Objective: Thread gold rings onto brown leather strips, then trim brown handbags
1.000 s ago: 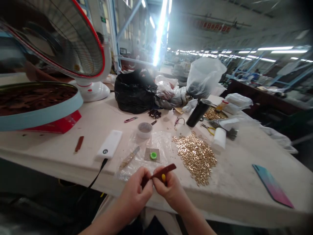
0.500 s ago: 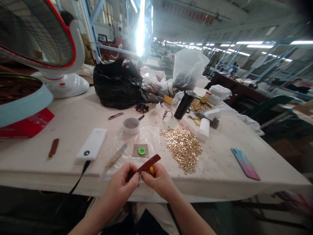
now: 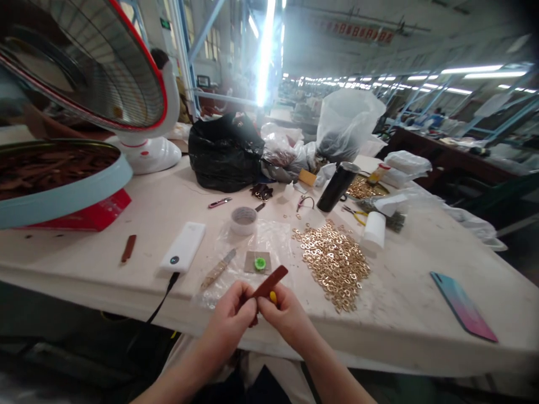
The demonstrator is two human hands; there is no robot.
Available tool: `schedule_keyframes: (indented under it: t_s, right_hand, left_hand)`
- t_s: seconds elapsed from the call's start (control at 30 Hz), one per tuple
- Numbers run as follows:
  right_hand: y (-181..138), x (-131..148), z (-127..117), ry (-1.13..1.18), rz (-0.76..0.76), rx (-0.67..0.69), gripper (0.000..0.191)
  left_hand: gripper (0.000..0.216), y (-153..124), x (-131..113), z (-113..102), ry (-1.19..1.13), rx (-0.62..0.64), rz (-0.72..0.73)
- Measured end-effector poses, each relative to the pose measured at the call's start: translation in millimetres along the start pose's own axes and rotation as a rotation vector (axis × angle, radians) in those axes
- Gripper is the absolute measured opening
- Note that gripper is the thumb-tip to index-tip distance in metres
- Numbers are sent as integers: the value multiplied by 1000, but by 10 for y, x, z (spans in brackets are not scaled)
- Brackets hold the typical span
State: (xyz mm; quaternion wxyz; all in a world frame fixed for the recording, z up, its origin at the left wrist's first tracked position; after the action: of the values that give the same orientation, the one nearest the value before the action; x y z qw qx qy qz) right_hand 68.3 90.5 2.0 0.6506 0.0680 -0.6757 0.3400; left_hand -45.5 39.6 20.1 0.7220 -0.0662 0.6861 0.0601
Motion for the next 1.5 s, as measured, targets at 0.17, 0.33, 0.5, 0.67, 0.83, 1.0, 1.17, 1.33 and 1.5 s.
schedule_keyframes:
  t_s: [0.17,0.33,0.5,0.67,0.83,1.0,1.17,1.33,1.5]
  right_hand:
    - [1,65,-92,1,-63,-93,17]
    - [-26,87,-123,-40,-73,-141,19]
    - [-3,26,-95,-34,-68,-135,17]
    - [24,-47,-56,-98,-14,-69,12]
    - [40,-79,4,-100,19,-72,7]
    - [61,-146,12,-115,8,-134,13]
    - [16,-152,-83,-134,-70,-154,22]
    - [53,-86,-349,-149,-206,-289,35]
    - [312,-70,-543,-3,-284,-465,40]
  left_hand:
    - [17,63,94,-77,-86,30,-91]
    - [24,51,117,-119,-134,61,-158]
    - [23,35,124,-131,-150,61,-167]
    - [17,38,121,-119,-148,36,-107]
    - [13,26,78,-81,-111,5,-63]
    - [15,19,75,-75,-111,12,-110]
    - [20,76,134,-144,-102,81,-76]
    - [19,139,162,-279,-38,-98,-63]
    - [27,216,191,-345,-52,-126,-85]
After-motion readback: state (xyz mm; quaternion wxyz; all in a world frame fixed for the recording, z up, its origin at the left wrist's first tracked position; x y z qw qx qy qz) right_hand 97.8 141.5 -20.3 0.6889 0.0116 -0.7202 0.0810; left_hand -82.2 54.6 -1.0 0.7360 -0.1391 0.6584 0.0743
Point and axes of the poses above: each hand's wrist, its own y-axis towards the middle knuckle, its own z-axis out of the palm, x = y × z, the point moved 1 cm from there along y, towards the middle knuckle, and after that the axes turned 13 degrees about z, right-handed, at the moved point
